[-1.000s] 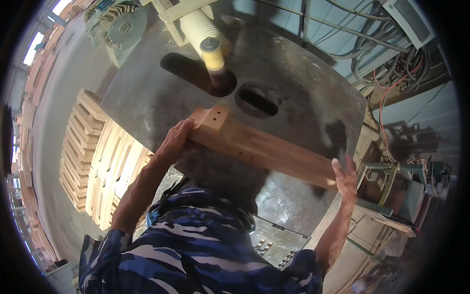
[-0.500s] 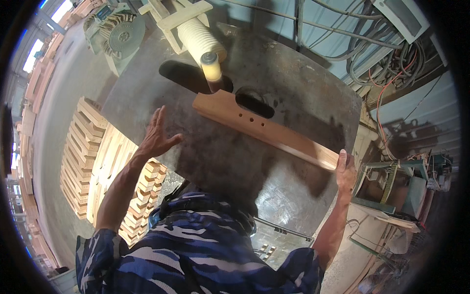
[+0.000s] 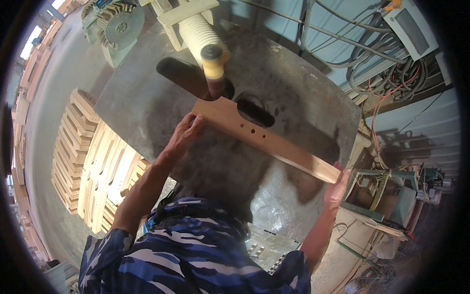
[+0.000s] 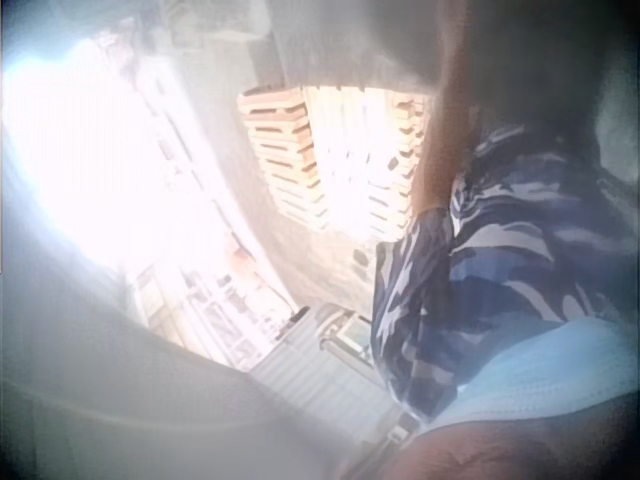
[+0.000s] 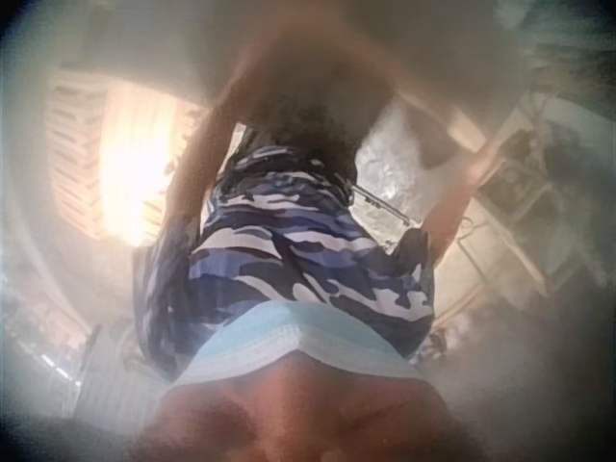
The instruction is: The person repeatedly picks up wooden pieces from a stack, guides them against a spinning spindle sander to shape the edges, and then places the finished pieces back onto the stack. The process is repeated for several identical wooden components.
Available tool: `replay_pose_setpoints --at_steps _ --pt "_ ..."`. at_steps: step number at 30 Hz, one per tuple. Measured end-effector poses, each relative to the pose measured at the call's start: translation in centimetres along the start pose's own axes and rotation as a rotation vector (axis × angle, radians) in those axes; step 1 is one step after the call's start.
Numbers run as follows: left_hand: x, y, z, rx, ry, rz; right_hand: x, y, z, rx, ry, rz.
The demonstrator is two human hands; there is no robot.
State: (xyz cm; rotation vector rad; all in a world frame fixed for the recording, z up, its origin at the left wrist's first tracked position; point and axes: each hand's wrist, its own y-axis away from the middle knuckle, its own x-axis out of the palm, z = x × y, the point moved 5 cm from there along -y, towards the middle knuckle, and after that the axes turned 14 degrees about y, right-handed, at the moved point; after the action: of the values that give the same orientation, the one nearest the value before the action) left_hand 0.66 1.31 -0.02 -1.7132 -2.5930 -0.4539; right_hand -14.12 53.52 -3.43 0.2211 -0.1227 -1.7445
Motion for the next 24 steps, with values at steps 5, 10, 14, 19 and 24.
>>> replay_pose_setpoints --at_steps 5,10,14,19,24 --pt "0.7 -1.9 0.5 0.061 0.039 -0.114 0.4 2.3 0.3 0.067 0.002 -0.039" --pt "0.4 -3.1 0.9 0.048 0.059 -0.126 -0.1 2.2 -0.5 0.086 -0.050 -0.079" --pt "0.3 -3.5 0.9 -0.043 0.048 -0.173 0.2 2.0 -0.1 0.077 -0.070 -0.149" --pt "0.1 -4.1 1.3 -0.014 0.010 -0.210 -0.1 1.4 -0.3 0.065 -0.077 -0.175" --pt "0.4 -3.9 1.0 -0.021 0.083 -0.219 -0.5 0.7 -0.7 0.078 -0.076 -0.152"
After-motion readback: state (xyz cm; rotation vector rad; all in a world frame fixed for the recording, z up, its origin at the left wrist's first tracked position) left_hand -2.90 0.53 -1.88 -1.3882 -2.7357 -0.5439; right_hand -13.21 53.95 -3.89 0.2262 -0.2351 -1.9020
